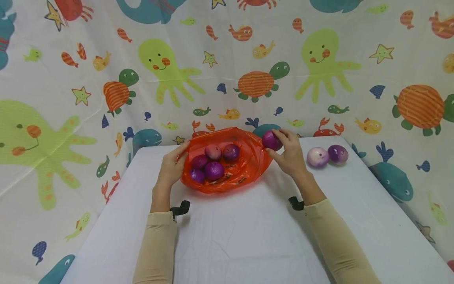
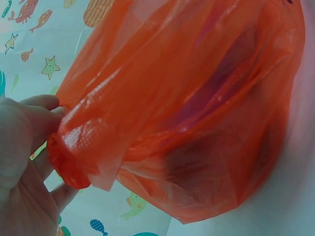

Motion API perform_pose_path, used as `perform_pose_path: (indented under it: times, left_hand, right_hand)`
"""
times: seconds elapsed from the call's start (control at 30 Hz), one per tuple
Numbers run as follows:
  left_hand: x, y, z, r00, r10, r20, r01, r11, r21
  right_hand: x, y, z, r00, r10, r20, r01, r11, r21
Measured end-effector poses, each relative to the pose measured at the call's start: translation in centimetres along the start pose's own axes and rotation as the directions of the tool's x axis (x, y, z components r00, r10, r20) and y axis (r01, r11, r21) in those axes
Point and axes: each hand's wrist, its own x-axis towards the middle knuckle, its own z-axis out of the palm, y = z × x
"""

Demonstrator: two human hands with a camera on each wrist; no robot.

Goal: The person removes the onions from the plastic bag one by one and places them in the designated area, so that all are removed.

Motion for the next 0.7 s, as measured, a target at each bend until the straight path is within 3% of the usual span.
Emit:
perform_pose_path:
  times: [0.33, 0.7]
  left_hand:
    - [0.0, 0.0, 0.0, 1.000, 0.012, 0.002, -0.012, 1.000, 0.001]
    - [0.0, 0.0, 0.1, 1.000, 0.015, -0.006, -0.015, 1.000, -0.003]
  right_hand:
    - [0.1, 1.4, -0.3, 0.999, 0.036, -0.003, -0.036, 0.999, -0.011]
    - [-0.1, 3.2, -0.9, 0.987, 0.142, 0.078, -0.138, 0.989, -0.048]
